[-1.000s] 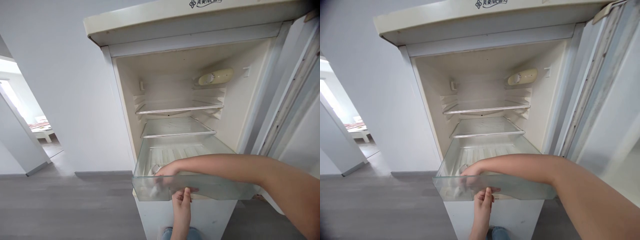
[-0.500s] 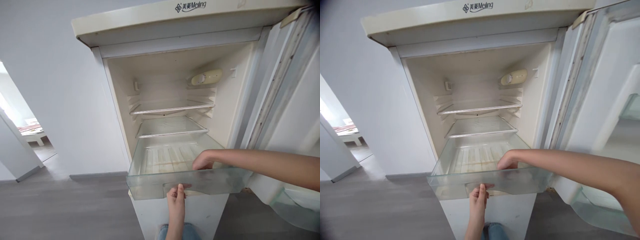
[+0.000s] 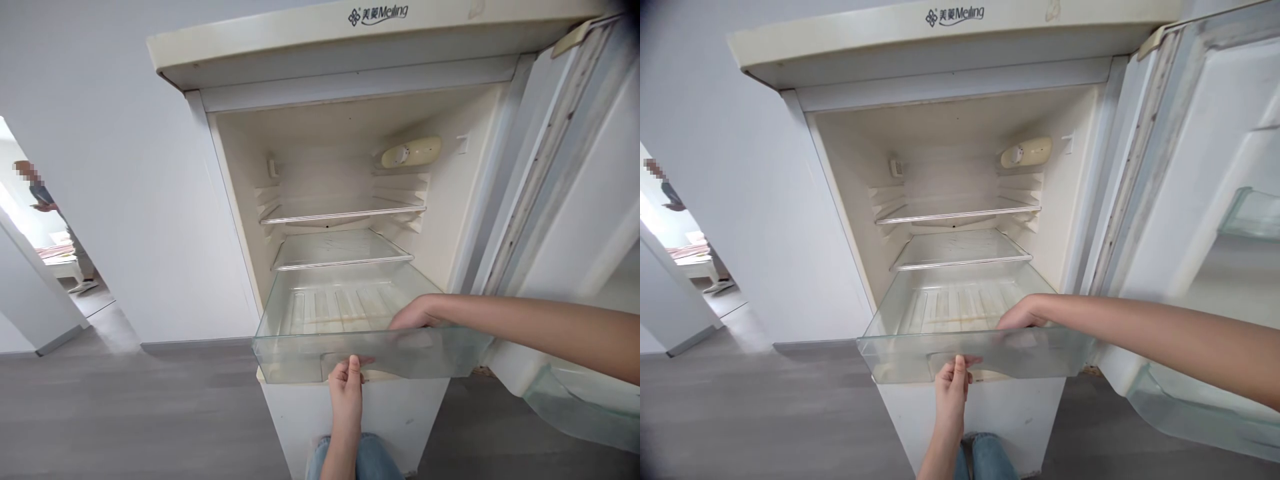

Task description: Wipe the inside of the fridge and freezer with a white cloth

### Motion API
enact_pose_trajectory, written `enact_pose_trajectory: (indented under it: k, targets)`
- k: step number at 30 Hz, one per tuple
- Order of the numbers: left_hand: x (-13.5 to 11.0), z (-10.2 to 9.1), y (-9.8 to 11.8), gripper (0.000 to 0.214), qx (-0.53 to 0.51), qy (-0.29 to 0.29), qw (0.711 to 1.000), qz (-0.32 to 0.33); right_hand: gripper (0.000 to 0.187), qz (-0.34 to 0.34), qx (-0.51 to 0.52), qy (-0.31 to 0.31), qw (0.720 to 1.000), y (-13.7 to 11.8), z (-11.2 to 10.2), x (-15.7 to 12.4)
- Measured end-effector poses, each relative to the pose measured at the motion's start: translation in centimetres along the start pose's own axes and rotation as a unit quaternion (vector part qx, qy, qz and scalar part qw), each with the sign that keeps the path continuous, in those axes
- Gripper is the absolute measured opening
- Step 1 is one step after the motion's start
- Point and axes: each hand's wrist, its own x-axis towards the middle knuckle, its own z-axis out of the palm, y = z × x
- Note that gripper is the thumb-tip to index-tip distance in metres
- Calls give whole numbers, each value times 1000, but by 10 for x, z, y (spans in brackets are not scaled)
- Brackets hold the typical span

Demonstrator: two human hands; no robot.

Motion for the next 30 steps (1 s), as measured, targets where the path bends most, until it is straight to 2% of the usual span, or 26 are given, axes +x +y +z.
enact_pose_trajectory:
  k: [3,8,12,15,18,22,30]
  targets:
    - [0,0,-1,59,0,3,1000,-3,38,-30,73,-94,992,-31,6,5]
    - [-1,2,1,60,4,8,1000,1,36,-132,67,-172,974,-102,28,25]
    - [-2,2,3,65,22,-3,1000,-4,38,-234,57,-138,961,-167,48,32]
    - [-3,2,6,68,35,-5,999,-8,40,-256,-26,-98,961,-193,58,28]
    - [-5,3,8,67,40,-8,999,-8,40,-289,-132,-13,948,-187,60,19]
    - [-4,4,8,65,46,-9,999,-3,36,-299,-232,57,924,-151,53,0]
    - [-1,2,-2,64,49,-6,999,4,38,-204,-240,141,939,-59,33,-53]
